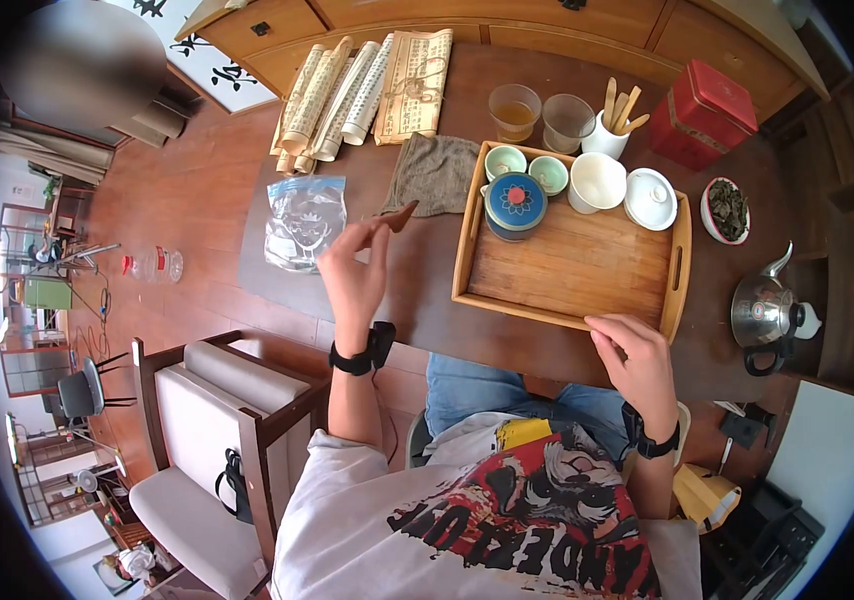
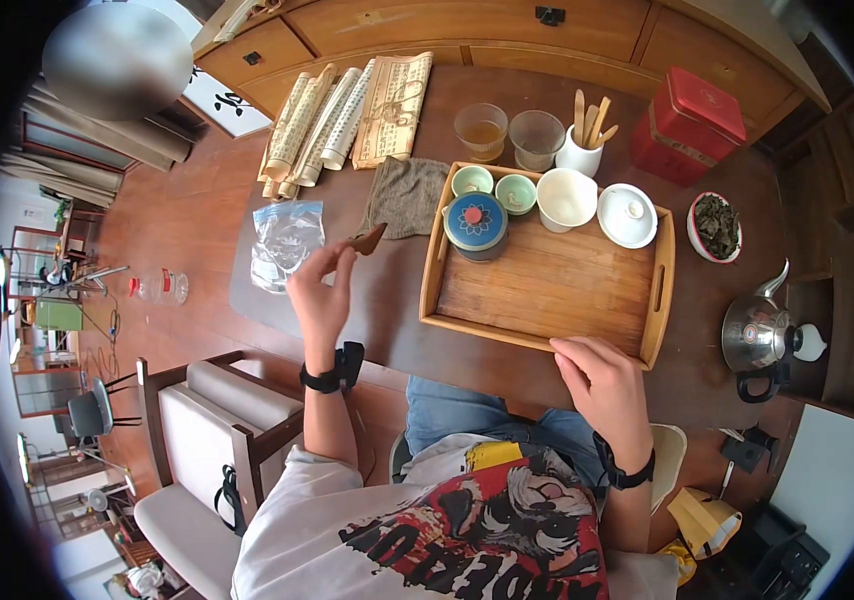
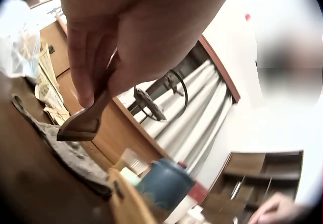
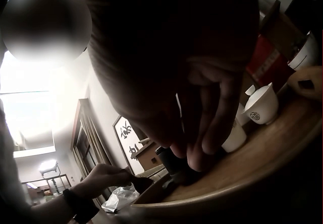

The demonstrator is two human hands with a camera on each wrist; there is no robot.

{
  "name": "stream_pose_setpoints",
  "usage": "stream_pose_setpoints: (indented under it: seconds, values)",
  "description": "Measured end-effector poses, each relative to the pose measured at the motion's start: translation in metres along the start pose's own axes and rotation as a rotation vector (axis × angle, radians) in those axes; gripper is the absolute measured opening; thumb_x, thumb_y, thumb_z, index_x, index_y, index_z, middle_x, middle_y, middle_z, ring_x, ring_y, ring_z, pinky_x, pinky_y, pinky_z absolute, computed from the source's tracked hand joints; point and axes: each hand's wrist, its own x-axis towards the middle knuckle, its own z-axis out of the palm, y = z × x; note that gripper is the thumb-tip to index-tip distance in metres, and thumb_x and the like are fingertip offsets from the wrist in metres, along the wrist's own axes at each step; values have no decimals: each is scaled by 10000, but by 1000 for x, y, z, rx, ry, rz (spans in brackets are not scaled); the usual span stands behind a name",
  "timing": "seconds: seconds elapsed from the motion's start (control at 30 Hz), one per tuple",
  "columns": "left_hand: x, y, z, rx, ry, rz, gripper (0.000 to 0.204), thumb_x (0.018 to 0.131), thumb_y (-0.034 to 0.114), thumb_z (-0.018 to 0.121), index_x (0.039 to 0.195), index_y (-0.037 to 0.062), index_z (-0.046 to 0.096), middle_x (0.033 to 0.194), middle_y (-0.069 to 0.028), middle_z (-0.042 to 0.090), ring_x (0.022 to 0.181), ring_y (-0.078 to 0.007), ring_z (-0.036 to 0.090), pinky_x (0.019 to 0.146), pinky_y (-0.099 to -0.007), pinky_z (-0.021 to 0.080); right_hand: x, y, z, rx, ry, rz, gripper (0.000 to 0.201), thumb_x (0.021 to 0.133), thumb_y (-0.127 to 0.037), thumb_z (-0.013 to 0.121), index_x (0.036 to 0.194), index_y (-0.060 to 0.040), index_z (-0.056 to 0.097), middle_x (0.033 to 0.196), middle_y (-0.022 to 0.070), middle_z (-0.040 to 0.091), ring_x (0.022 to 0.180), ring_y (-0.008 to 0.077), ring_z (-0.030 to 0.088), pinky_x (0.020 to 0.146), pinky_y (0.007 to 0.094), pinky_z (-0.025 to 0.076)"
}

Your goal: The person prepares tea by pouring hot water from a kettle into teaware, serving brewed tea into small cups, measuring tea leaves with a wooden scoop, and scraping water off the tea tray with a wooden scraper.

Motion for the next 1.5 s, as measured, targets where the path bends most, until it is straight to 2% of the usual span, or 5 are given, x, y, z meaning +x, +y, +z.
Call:
stream_pose_setpoints:
  seconds: [0.4, 0.6, 0.8, 0.93, 1.5]
  values:
    - [76, -42, 31, -240, -51, -423, 197, 1015, 75, 748, 991, -119, 769, 808, -155, 819, 737, -179, 823, 650, -259, 607, 0, -3, 1, 10, -12, -21, 164, 995, -62, 774, 1143, 1, 802, 1030, 152, 801, 911, 343, 770, 809, 403, 611]
    - [80, -29, 28, -117, -30, -237, 224, 1026, 118, 739, 969, -96, 776, 804, -157, 827, 729, -169, 826, 681, -292, 628, -7, 3, -1, 19, 13, -19, 163, 973, -47, 782, 1128, -3, 804, 1018, 154, 796, 910, 348, 767, 799, 415, 610]
    - [67, -9, 47, 238, -123, 304, 104, 966, 105, 770, 1009, 16, 803, 922, -201, 769, 860, -434, 743, 741, -445, 585, -13, 7, 4, -7, 13, -62, 161, 1013, -158, 747, 1109, -45, 809, 1004, 146, 784, 903, 376, 751, 785, 462, 606]
    - [51, 10, 48, 295, -77, 428, 104, 983, 79, 733, 1026, 24, 810, 960, -208, 766, 870, -438, 742, 759, -479, 585, -19, 13, 4, -24, 53, -63, 186, 1037, -209, 709, 1080, -55, 805, 978, 143, 775, 900, 382, 748, 793, 479, 601]
    - [2, 26, 10, 215, 33, 200, 171, 1075, 127, 718, 1089, -16, 811, 920, -138, 824, 803, -234, 794, 726, -346, 598, -49, 43, -12, -10, 103, 10, 179, 1042, -203, 724, 1124, -72, 813, 955, 120, 774, 846, 360, 750, 756, 446, 611]
